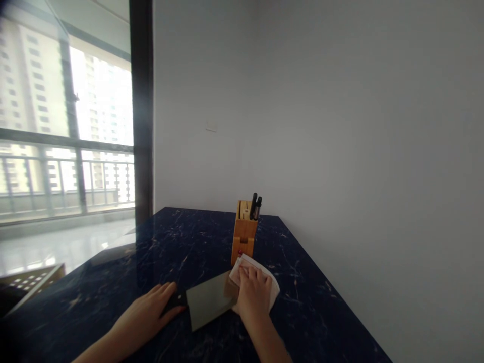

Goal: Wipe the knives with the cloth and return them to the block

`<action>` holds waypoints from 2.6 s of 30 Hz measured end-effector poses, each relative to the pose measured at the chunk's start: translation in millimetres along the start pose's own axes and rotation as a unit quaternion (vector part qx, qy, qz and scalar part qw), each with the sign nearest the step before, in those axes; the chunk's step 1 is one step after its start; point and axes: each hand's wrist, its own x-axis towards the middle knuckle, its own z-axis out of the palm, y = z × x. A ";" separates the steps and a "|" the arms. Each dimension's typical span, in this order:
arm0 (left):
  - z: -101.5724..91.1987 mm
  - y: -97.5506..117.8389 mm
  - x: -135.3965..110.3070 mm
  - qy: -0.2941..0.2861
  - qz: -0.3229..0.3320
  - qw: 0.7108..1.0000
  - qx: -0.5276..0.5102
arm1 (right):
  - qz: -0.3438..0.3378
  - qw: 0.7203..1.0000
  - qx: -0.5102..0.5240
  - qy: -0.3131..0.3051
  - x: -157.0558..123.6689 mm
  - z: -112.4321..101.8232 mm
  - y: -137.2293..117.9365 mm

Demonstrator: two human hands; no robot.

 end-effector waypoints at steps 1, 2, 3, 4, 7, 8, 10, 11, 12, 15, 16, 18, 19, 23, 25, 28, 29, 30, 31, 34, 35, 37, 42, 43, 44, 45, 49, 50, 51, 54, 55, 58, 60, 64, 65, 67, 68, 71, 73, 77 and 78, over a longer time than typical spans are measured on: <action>0.2 -0.2 0.0 0.000 0.000 1.000 0.000 | 0.004 1.000 -0.001 -0.001 0.0 -1.0 1.5; 0.3 -0.3 0.0 0.000 0.000 1.000 0.000 | 0.006 1.000 -0.003 -0.005 -0.2 -2.7 3.0; 0.5 -0.4 0.0 0.001 -0.001 1.000 0.001 | 0.006 1.000 -0.004 -0.011 -0.6 -4.8 4.5; 0.8 -0.5 0.0 0.000 -0.001 1.000 0.000 | 0.007 1.000 -0.004 -0.017 -1.0 -7.5 6.1; 1.7 -0.7 -0.3 0.004 0.007 1.000 0.001 | 0.006 1.000 0.003 -0.028 -2.1 -16.7 10.9; 2.1 -0.8 -0.4 0.007 0.011 1.000 0.003 | 0.005 0.999 0.006 -0.031 -2.2 -19.5 12.4; 2.5 -1.1 -0.9 0.011 0.015 1.000 0.008 | 0.001 0.999 0.009 -0.042 -2.3 -23.7 14.5; 2.5 -1.2 -1.1 0.011 0.016 1.000 0.011 | -0.003 0.999 0.009 -0.048 -2.5 -25.2 15.0; 2.3 -1.3 -1.3 0.010 0.017 1.000 0.013 | -0.005 0.998 0.009 -0.054 -2.9 -26.3 15.0; 0.8 -1.0 -1.4 0.005 0.020 1.000 0.014 | -0.016 0.998 0.001 -0.063 -5.8 -28.5 12.5; 0.2 -0.7 -1.4 0.003 0.018 1.000 0.014 | -0.021 0.998 -0.002 -0.060 -7.1 -29.1 11.1; -0.7 -0.2 -1.3 0.002 0.014 1.000 0.015 | -0.030 0.998 -0.009 -0.051 -10.0 -30.3 8.2; -0.9 0.1 -1.2 0.001 0.013 1.000 0.014 | -0.033 0.998 -0.010 -0.047 -11.2 -30.8 6.9; -1.0 0.4 -1.2 -0.003 0.013 1.000 0.008 | -0.045 0.997 -0.012 -0.055 -13.7 -31.5 4.5; -0.6 -0.2 -1.0 -0.002 0.016 1.000 0.010 | -0.051 0.997 -0.007 -0.063 -13.5 -31.0 5.3; 0.4 -1.7 -0.4 0.000 0.018 1.000 0.015 | -0.063 0.994 0.012 -0.084 -12.3 -30.4 6.9; 0.9 -2.3 -0.2 0.001 0.019 1.000 0.016 | -0.072 0.993 0.023 -0.090 -12.0 -30.5 6.6; 1.4 -2.8 -0.1 0.001 0.019 1.000 0.016 | -0.084 0.992 0.036 -0.091 -12.1 -30.8 5.4; 2.0 -3.3 0.0 0.001 0.021 1.000 0.015 | -0.097 0.990 0.051 -0.089 -12.5 -31.2 3.2; 4.0 -4.7 0.0 0.003 0.024 1.000 0.016 | -0.141 0.982 0.104 -0.074 -16.8 -33.1 -9.6; 4.5 -5.0 -0.1 0.005 0.024 1.000 0.017 | -0.155 0.978 0.120 -0.070 -19.3 -33.9 -15.5; 5.1 -5.2 -0.1 0.007 0.024 1.000 0.018 | -0.183 0.970 0.143 -0.066 -24.9 -35.5 -28.2; 3.7 -2.9 0.1 -0.005 0.009 1.000 0.016 | -0.226 0.960 0.147 -0.074 -32.9 -37.9 -54.0; 3.1 -2.2 0.2 -0.009 0.007 1.000 0.016 | -0.228 0.960 0.145 -0.073 -31.8 -37.4 -56.2; 2.5 -1.5 0.2 -0.011 0.006 1.000 0.015 | -0.227 0.961 0.141 -0.071 -29.8 -36.6 -56.9; 2.1 -1.0 0.2 -0.010 0.006 1.000 0.014 | -0.219 0.964 0.134 -0.066 -27.1 -35.4 -56.3; 2.2 -0.3 0.2 -0.001 0.015 1.000 0.010 | -0.171 0.978 0.105 -0.051 -15.6 -30.4 -46.0; 2.5 -0.5 0.3 0.001 0.016 1.000 0.010 | -0.167 0.979 0.102 -0.051 -14.1 -29.7 -43.8; 2.9 -0.8 0.4 0.003 0.017 1.000 0.011 | -0.169 0.979 0.102 -0.052 -13.5 -29.1 -42.5; 3.7 -1.7 1.0 0.008 0.021 1.000 0.008 | -0.191 0.974 0.111 -0.054 -14.7 -28.0 -44.9; 3.7 -1.8 1.2 0.010 0.023 1.000 0.004 | -0.199 0.972 0.115 -0.053 -15.4 -27.4 -47.0; 3.9 -2.0 1.7 0.015 0.025 1.000 -0.008 | -0.220 0.965 0.131 -0.049 -16.0 -25.1 -53.0; 4.5 -2.1 1.7 0.018 0.028 0.999 -0.010 | -0.230 0.962 0.138 -0.052 -15.2 -24.1 -54.6; 6.8 -2.9 1.8 0.021 0.029 0.999 -0.008 | -0.248 0.956 0.136 -0.074 -13.3 -27.4 -51.9; 7.1 -3.2 1.9 0.021 0.026 0.999 -0.007 | -0.255 0.954 0.135 -0.081 -13.2 -28.9 -50.7; 7.2 -3.7 2.3 0.021 0.023 0.999 -0.008 | -0.273 0.949 0.133 -0.088 -13.3 -30.3 -49.3; 7.1 -3.9 2.6 0.018 0.024 1.000 -0.009 | -0.277 0.948 0.131 -0.086 -13.6 -29.8 -49.3; 6.5 -4.0 2.9 0.011 0.033 0.999 -0.017 | -0.267 0.953 0.124 -0.066 -14.3 -24.5 -52.0; 6.6 -3.9 2.9 0.010 0.034 0.999 -0.018 | -0.256 0.957 0.122 -0.059 -14.5 -21.9 -53.8; 7.1 -3.1 2.4 0.015 0.031 0.999 -0.009 | -0.276 0.950 0.127 -0.074 -13.7 -29.1 -51.4; 6.9 -2.6 2.3 0.016 0.031 0.999 -0.007 | -0.287 0.946 0.127 -0.081 -13.5 -31.9 -50.6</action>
